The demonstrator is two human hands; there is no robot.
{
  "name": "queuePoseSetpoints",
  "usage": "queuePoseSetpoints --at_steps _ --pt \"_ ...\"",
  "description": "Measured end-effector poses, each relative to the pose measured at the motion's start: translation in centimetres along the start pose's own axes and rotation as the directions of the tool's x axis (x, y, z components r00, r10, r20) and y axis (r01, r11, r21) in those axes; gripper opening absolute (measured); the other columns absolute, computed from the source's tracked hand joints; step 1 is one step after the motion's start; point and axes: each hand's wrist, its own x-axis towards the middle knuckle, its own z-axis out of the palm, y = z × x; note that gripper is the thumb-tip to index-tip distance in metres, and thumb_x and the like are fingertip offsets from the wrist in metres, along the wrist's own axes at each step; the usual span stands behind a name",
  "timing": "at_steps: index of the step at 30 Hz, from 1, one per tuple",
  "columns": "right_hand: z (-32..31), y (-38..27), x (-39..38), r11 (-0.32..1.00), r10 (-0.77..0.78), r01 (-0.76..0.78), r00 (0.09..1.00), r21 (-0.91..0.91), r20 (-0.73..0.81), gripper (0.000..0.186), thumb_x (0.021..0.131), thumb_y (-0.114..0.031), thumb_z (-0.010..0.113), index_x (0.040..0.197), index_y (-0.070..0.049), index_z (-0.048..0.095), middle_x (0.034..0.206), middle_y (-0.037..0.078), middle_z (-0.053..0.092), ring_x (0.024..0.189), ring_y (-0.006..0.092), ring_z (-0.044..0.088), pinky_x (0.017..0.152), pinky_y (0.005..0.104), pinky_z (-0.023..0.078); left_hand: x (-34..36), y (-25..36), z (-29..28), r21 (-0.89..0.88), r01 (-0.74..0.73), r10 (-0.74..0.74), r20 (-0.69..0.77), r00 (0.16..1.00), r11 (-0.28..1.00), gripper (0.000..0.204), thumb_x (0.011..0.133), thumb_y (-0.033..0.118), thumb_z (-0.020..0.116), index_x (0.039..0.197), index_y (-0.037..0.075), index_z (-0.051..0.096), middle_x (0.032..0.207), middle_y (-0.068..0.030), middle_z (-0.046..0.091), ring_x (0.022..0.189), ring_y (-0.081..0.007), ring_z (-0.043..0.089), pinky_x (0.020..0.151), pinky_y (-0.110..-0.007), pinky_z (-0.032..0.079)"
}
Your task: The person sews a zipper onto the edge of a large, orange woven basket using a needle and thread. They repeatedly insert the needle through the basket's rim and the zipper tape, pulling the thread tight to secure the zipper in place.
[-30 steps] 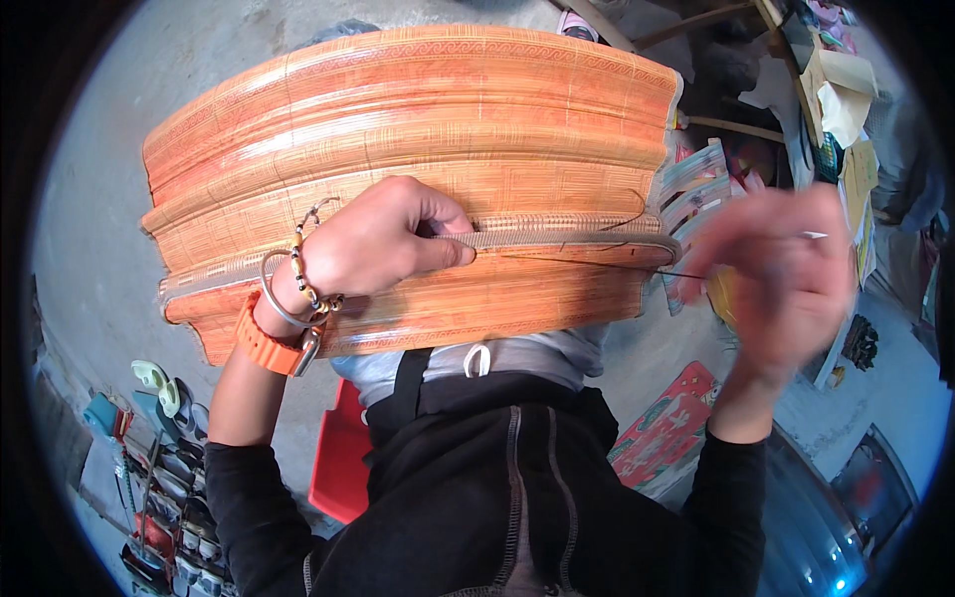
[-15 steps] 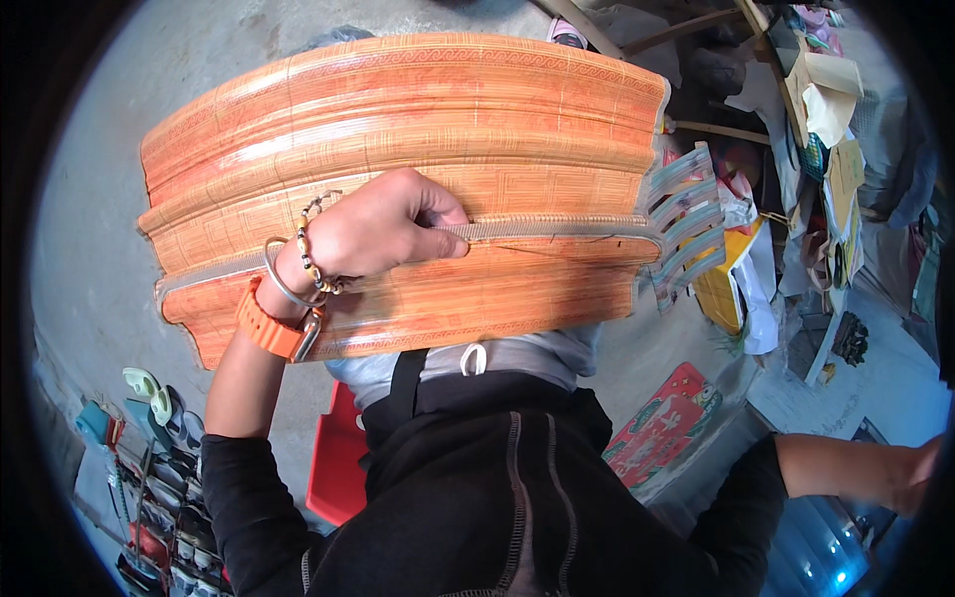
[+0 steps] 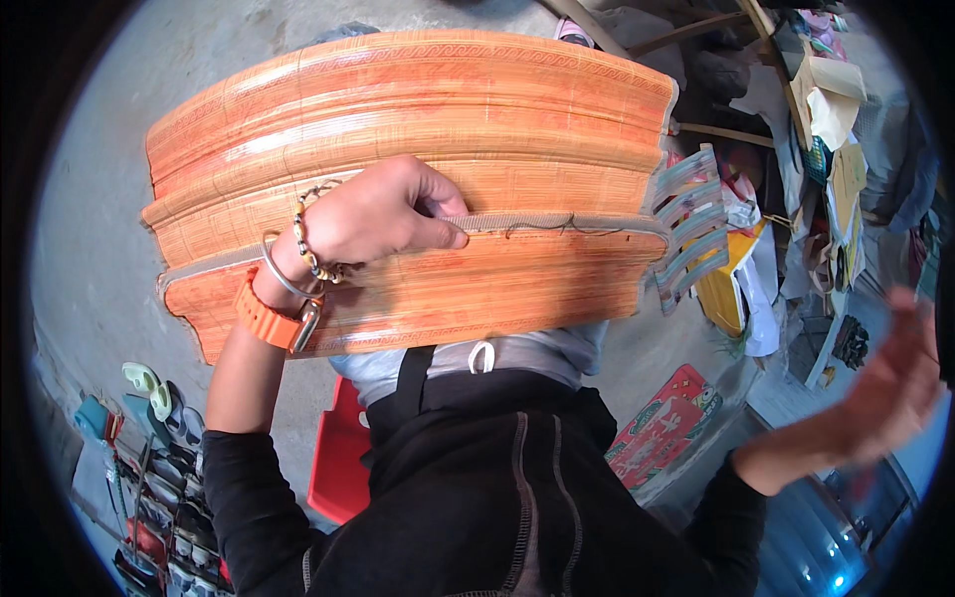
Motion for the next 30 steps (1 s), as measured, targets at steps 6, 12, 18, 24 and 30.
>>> queuePoseSetpoints --at_steps 6,12,18,24,30 --pt "18.7 -0.6 -7.0 0.909 0.252 -0.342 0.907 0.237 0.338 0.018 0.076 0.007 0.068 0.091 -0.002 0.069 0.081 0.007 0.057 0.070 0.0188 0.058 0.059 0.0295 0.046 -0.5 0.0 0.5 -0.033 0.045 -0.045 -0.003 0.999 0.998 0.018 0.082 0.013 0.074 0.091 -0.001 0.069 0.075 -0.0009 0.064 0.073 -0.0085 0.055 0.070 -0.025 0.046" --pt "23.3 -0.4 -9.5 0.905 0.268 -0.352 0.909 0.240 0.319 0.020 0.076 0.007 0.066 0.094 0.000 0.064 0.080 0.010 0.054 0.068 0.0238 0.059 0.059 0.0327 0.047 -0.5 -0.2 0.5 -0.062 0.075 -0.076 -0.011 0.997 0.995 0.015 0.082 0.010 0.072 0.091 -0.002 0.069 0.075 -0.0003 0.064 0.071 -0.0074 0.054 0.069 -0.024 0.046" --pt "23.8 -0.4 -9.6 0.919 0.253 -0.325 0.920 0.224 0.299 0.019 0.075 0.007 0.066 0.092 0.000 0.063 0.081 0.010 0.054 0.067 0.0259 0.058 0.059 0.0353 0.048 -0.4 -0.7 0.9 -0.074 0.037 -0.041 -0.051 0.998 0.997 0.014 0.081 0.009 0.072 0.088 -0.002 0.068 0.072 -0.0024 0.064 0.068 -0.0081 0.055 0.065 -0.025 0.047" --pt "24.2 -0.7 -9.5 0.934 0.254 -0.315 0.916 0.166 0.309 0.015 0.074 0.005 0.065 0.087 -0.001 0.060 0.081 0.011 0.051 0.066 0.0289 0.057 0.057 0.0381 0.047 -0.3 -0.6 1.3 -0.053 0.077 -0.081 -0.071 0.994 0.996 0.008 0.083 0.004 0.069 0.086 -0.003 0.068 0.074 -0.0011 0.065 0.068 -0.0060 0.057 0.063 -0.023 0.047" --pt "24.7 -0.9 -8.4 0.950 0.250 -0.294 0.918 0.104 0.309 0.013 0.075 0.007 0.065 0.084 -0.001 0.058 0.075 0.010 0.051 0.058 0.0244 0.053 0.052 0.0355 0.043 -0.3 -0.1 1.9 0.098 0.023 -0.002 -0.208 0.978 0.995 0.008 0.083 0.005 0.067 0.080 -0.002 0.066 0.064 -0.0028 0.063 0.057 -0.0074 0.055 0.054 -0.025 0.045"
